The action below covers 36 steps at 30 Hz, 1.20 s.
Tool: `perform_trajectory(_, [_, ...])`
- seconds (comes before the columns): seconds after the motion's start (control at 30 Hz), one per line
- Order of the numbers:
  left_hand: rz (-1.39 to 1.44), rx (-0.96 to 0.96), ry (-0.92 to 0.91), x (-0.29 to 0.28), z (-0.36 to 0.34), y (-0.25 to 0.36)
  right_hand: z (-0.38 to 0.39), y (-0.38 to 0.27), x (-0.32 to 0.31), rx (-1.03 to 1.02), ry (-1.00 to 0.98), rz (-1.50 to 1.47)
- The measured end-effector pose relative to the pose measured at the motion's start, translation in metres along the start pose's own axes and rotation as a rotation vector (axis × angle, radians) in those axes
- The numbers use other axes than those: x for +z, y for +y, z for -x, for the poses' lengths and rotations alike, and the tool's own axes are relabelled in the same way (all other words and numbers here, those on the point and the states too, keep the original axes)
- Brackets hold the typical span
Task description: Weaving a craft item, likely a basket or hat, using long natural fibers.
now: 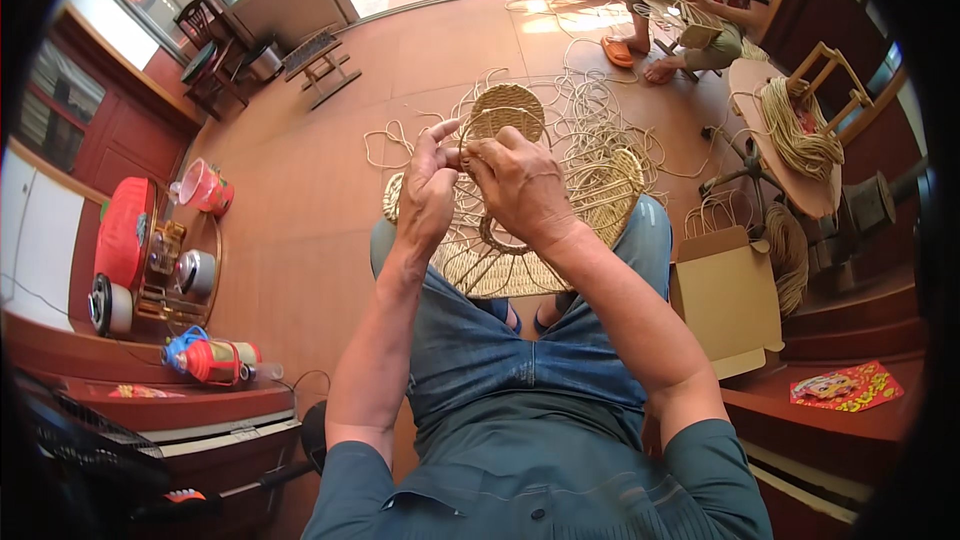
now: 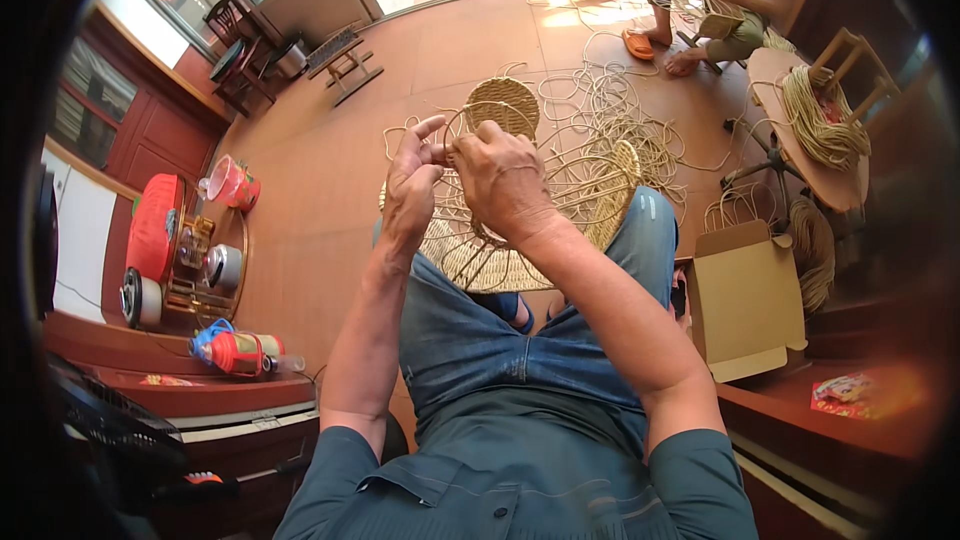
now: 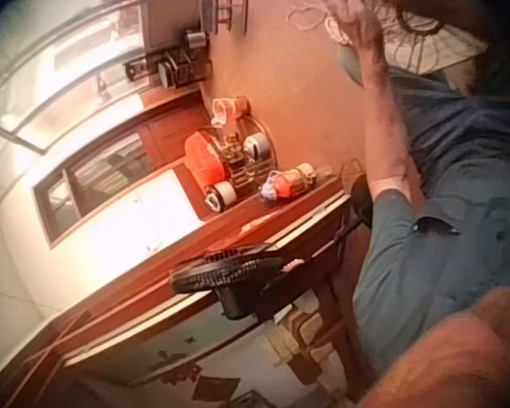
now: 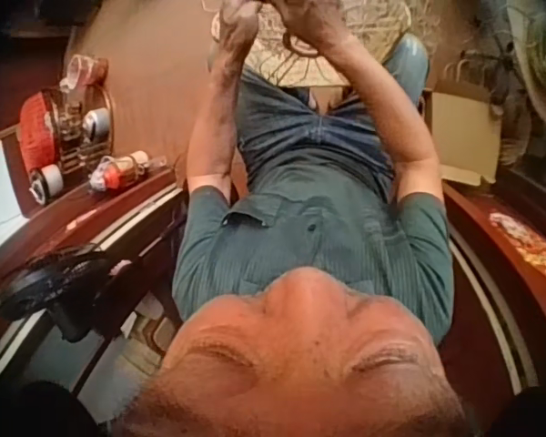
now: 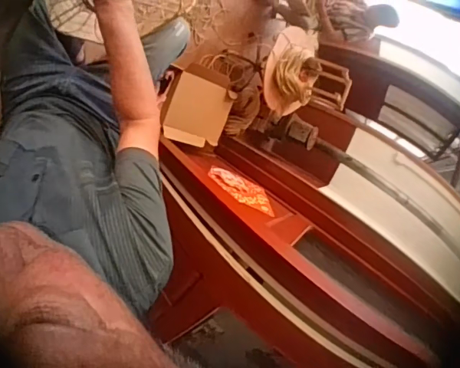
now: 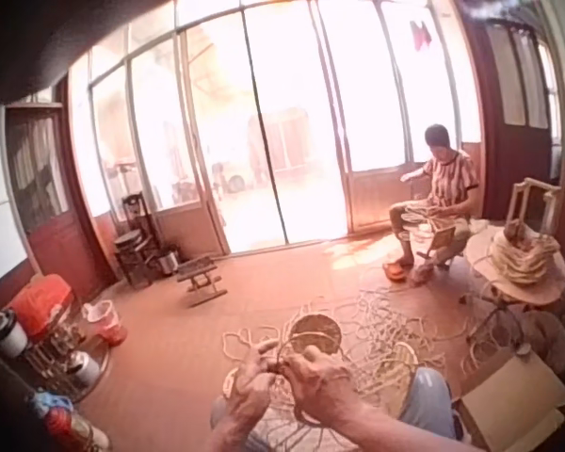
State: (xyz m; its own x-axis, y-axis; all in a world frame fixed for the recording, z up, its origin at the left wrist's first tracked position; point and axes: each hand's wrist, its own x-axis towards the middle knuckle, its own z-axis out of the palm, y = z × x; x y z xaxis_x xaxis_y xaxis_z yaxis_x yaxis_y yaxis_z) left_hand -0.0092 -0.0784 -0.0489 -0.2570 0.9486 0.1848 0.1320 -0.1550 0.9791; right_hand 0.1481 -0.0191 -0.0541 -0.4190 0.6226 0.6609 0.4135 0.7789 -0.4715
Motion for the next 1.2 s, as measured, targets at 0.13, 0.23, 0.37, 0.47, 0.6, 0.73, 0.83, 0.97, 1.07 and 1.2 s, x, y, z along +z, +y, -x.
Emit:
perform_trajectory(0.13, [-0.059, -0.006, 0.030, -0.003, 0.000, -0.005, -0.002, 0.006, 0.001, 0.003, -0.079, -0.011])
perform_trajectory(0.23, [-0.095, -0.017, 0.077, 0.000, 0.001, -0.004, -0.002, 0.005, -0.002, -0.019, -0.070, 0.013])
perform_trajectory(0.37, [-0.196, -0.001, 0.081, 0.004, 0.001, -0.001, -0.006, 0.007, -0.007, -0.031, -0.107, 0.057])
perform_trajectory(0.47, [-0.198, 0.066, 0.062, 0.005, 0.002, -0.004, -0.007, 0.005, -0.012, -0.110, -0.150, 0.178])
perform_trajectory(0.6, [-0.241, 0.116, 0.070, 0.009, 0.010, -0.006, -0.001, 0.000, -0.012, -0.171, -0.156, 0.304])
perform_trajectory(0.73, [-0.301, 0.152, 0.118, 0.010, 0.016, -0.007, 0.015, 0.000, -0.017, -0.038, -0.201, 0.147])
perform_trajectory(0.83, [-0.275, 0.205, 0.277, 0.015, 0.021, -0.006, 0.024, 0.005, -0.032, 0.031, -0.299, 0.123])
perform_trajectory(0.97, [-0.670, 0.531, 0.341, 0.017, 0.020, -0.008, 0.036, 0.021, -0.060, -0.040, -0.301, 0.197])
perform_trajectory(1.07, [-0.807, 0.686, 0.308, 0.022, 0.015, -0.008, 0.034, 0.037, -0.079, -0.108, -0.254, 0.274])
perform_trajectory(1.2, [-0.920, 0.684, 0.232, 0.027, 0.009, -0.008, 0.021, 0.055, -0.107, -0.211, -0.124, 0.405])
